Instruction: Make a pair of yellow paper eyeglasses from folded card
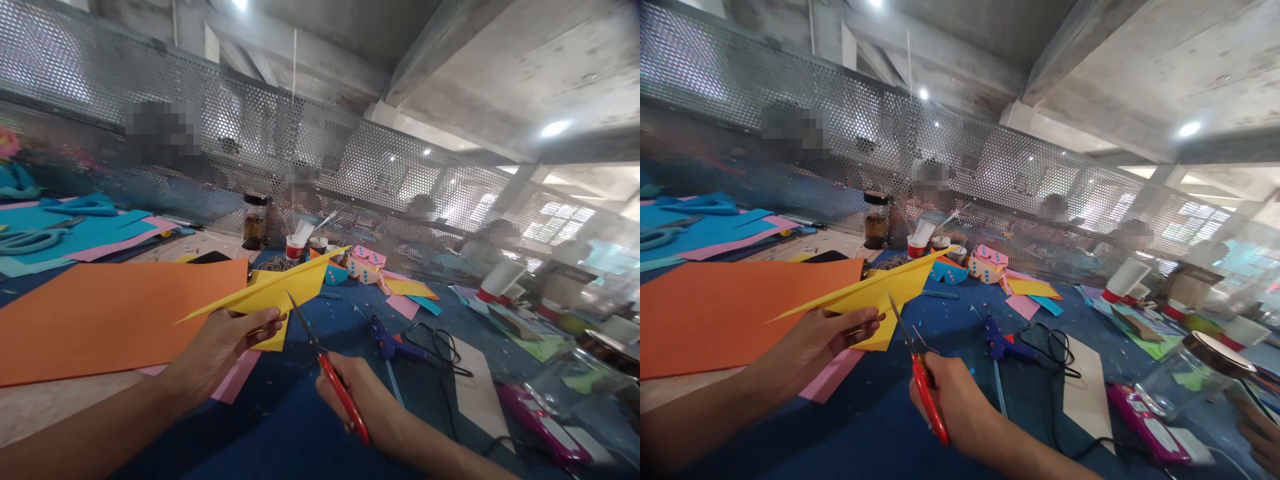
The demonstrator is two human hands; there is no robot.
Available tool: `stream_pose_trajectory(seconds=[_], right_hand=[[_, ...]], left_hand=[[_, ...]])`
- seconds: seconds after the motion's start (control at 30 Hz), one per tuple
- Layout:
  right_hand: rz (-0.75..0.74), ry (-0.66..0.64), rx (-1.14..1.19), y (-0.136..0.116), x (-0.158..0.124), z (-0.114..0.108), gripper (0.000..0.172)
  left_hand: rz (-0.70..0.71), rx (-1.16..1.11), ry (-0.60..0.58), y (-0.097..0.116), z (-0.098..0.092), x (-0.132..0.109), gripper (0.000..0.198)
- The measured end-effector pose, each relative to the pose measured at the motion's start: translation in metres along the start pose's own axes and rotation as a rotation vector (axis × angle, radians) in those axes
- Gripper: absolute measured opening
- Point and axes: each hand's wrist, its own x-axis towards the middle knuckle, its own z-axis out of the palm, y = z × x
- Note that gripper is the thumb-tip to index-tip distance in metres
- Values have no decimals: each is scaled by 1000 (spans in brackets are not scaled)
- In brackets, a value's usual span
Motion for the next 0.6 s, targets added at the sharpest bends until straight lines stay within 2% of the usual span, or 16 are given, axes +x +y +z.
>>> stream_pose_trajectory(seconds=[0.2,0.37,0.5,0.6], right_hand=[[-73,-8,-14,5,2,0,37],[-47,-33,-18,8,0,-2,33],[-33,-26,-97,10,-1,-5,27],[1,-2,-147,9,-2,-6,24]], left_hand=[[-7,-4,-2,-3,-4,2,34],[-13,-39,-14,-1,-7,6,34],[-32,-80,25,1,-9,9,37],[-40,-102,42,1,-12,13,30]])
